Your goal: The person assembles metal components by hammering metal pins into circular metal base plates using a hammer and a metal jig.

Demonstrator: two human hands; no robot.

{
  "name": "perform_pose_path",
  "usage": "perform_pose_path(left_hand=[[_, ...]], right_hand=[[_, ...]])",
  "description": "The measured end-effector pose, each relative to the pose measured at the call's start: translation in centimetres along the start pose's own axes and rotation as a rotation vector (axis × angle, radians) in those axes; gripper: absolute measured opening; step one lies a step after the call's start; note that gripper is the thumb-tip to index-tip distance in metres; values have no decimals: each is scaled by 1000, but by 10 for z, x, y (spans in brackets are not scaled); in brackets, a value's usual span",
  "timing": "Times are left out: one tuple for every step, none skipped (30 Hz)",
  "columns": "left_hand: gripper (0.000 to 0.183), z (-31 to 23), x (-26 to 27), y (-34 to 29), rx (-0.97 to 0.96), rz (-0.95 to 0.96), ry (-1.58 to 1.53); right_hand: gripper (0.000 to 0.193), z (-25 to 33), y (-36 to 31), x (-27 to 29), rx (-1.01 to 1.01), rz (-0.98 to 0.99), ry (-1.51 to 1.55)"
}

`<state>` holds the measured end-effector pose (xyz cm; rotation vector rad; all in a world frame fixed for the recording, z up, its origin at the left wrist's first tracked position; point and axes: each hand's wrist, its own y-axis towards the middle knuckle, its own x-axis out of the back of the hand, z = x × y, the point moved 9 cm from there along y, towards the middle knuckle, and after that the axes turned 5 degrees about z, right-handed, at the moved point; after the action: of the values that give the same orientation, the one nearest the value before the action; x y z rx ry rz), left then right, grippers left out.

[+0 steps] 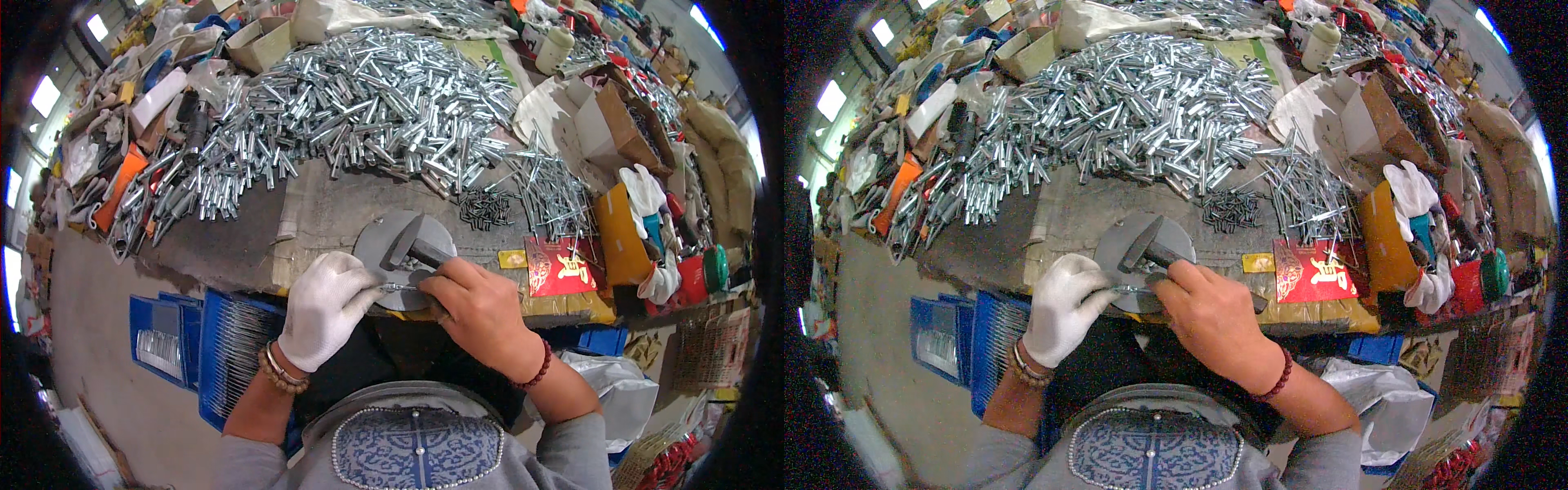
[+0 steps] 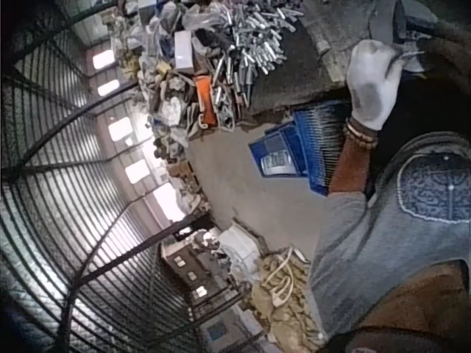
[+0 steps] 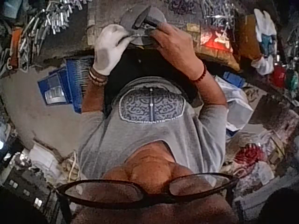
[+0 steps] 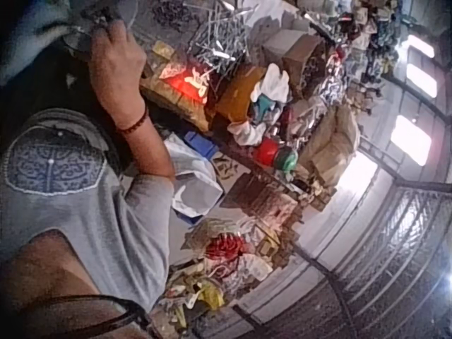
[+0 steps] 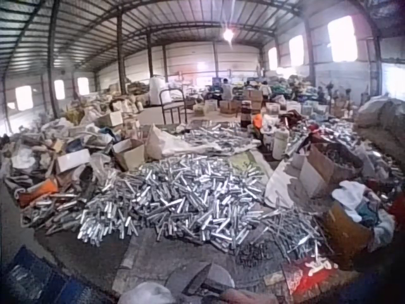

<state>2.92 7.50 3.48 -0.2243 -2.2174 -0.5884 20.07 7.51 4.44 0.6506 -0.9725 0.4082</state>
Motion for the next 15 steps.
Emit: perform_pose_path(left_hand=[[18,1,0,-1,-4,-11,-4],[17,1,-1,-2,-8,-22,-8],[17,0,-1,-2,-10,-22,-7],[17,0,0,-2,-6,-25,-9],[17,-1,0,-3,-3,-28,-12],[17,-3,-2,-3,-11,-26,-17],[17,-3,-3,-3,4,-22,-39],[17,-3,-4,-4,18,-16,-61],[17,-4,-5,-4,8,-16,-70],[18,-3,-6,-4,17,-15,-74],[18,-2,-7,-3,25,-14,-79],[18,-2,-6,-4,21,-17,-82],[18,-2,-5,-4,15,-18,-87],[18,-2,-4,-3,10,-20,-91],[18,-2,-4,-4,10,-25,-93]], right_hand=[[25,0,0,0,1,5,6],[25,0,1,0,0,5,6],[24,0,2,0,9,10,16],[23,0,2,0,19,16,25],[23,0,3,-1,17,14,24],[23,0,4,-3,18,26,35],[23,0,5,-6,18,37,45],[23,0,5,-7,11,35,37],[23,0,5,-9,17,34,59],[24,1,5,-10,23,33,81],[34,-1,3,-6,-2,-8,87],[34,-2,3,-3,-3,-8,81],[33,-7,2,5,-57,-34,80],[33,-15,0,12,-110,-59,79],[32,-32,-4,17,-171,-99,54]])
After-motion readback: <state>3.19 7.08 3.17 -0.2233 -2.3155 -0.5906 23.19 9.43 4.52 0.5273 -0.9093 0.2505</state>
